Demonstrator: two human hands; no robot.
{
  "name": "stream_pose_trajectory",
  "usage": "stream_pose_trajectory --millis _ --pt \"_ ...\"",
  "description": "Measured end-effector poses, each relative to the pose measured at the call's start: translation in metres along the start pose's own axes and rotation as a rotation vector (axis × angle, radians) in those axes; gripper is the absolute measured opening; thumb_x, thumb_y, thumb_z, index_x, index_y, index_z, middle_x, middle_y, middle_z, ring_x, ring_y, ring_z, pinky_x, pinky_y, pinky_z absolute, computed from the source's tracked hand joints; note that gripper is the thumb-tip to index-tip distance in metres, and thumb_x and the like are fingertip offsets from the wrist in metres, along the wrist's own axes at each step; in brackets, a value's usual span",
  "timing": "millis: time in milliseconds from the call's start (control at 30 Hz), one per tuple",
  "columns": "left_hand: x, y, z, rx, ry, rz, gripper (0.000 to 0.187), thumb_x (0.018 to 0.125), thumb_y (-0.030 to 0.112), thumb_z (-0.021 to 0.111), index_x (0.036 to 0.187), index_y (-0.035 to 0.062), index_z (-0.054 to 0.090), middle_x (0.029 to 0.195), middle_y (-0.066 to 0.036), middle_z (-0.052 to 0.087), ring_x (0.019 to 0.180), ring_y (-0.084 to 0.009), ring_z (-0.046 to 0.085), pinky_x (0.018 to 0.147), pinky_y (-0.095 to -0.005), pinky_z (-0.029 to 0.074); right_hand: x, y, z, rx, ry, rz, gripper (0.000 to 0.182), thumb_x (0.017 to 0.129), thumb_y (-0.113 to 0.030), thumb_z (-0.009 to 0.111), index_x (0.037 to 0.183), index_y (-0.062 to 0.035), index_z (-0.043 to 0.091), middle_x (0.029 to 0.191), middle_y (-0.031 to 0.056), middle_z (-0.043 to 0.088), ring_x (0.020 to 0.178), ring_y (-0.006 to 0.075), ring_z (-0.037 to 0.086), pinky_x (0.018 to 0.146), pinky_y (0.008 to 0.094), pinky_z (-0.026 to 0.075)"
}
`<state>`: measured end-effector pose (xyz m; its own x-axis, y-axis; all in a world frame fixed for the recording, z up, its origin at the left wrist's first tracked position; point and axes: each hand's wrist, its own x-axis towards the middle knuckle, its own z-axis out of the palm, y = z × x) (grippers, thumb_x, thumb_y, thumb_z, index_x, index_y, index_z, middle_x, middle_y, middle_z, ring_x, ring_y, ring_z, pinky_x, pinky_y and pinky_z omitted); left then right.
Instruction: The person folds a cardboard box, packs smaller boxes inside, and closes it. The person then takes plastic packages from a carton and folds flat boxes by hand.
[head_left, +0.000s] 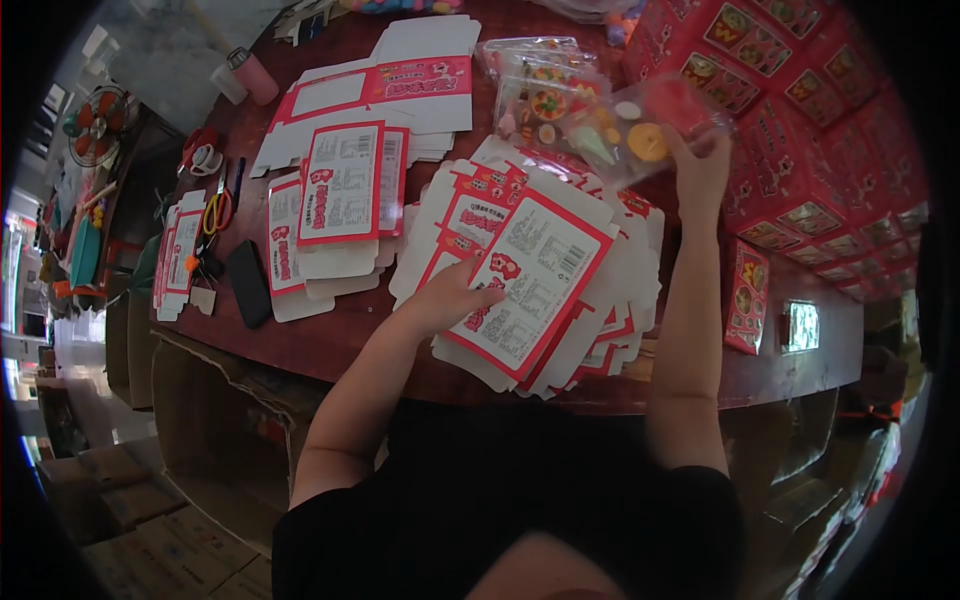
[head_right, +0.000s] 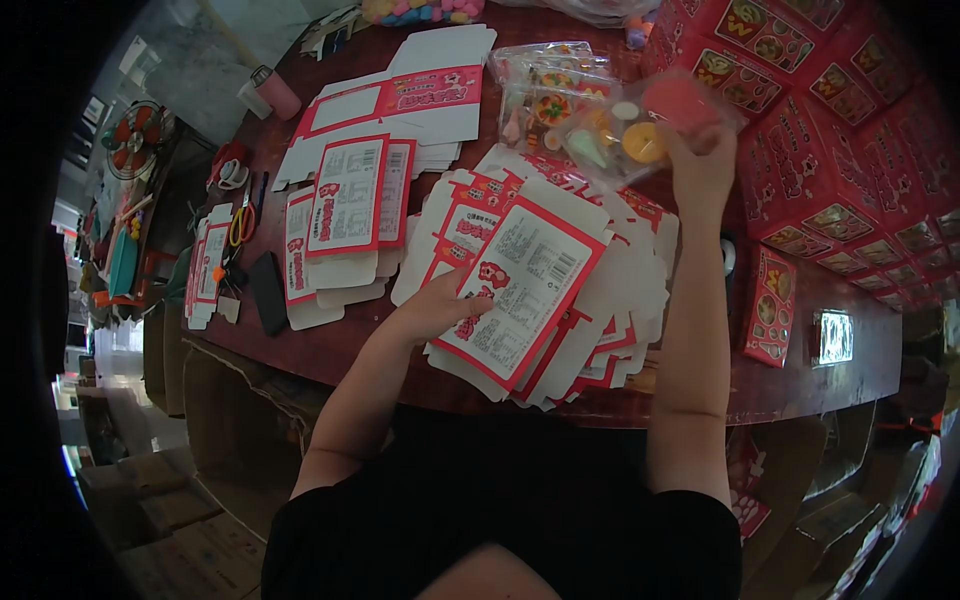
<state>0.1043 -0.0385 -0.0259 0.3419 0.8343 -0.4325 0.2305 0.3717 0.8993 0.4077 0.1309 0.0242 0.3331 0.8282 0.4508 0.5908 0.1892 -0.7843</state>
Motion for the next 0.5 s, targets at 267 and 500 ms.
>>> stream_pose_trajectory --millis 267,500 --pt "-0.010 0.016 0.014 0.274 0.007 0.194 0.050 0.084 0.026 0.063 0.121 -0.0023 0.047 0.107 -0.017 0.062 0.098 -0.0238 0.060 0.086 -0.0339 0.046 -0.075 -0.021 -0.035 1.021 0.023 0.208 0.053 0.077 0.011 0.059 0.124 -0.0040 0.039 0.113 0.0091 0.054 0.100 0.0177 0.056 0.080 0.0298 0.049" --pt "-0.034 0.030 -0.003 0.252 0.072 0.217 0.045 0.088 0.027 0.060 0.120 -0.0025 0.050 0.098 -0.014 0.064 0.090 -0.0180 0.062 0.078 -0.0309 0.048 -0.097 0.019 -0.052 0.835 -0.303 0.287 0.058 0.075 0.011 0.059 0.127 -0.0038 0.037 0.116 0.0078 0.053 0.107 0.0189 0.053 0.090 0.0336 0.047"
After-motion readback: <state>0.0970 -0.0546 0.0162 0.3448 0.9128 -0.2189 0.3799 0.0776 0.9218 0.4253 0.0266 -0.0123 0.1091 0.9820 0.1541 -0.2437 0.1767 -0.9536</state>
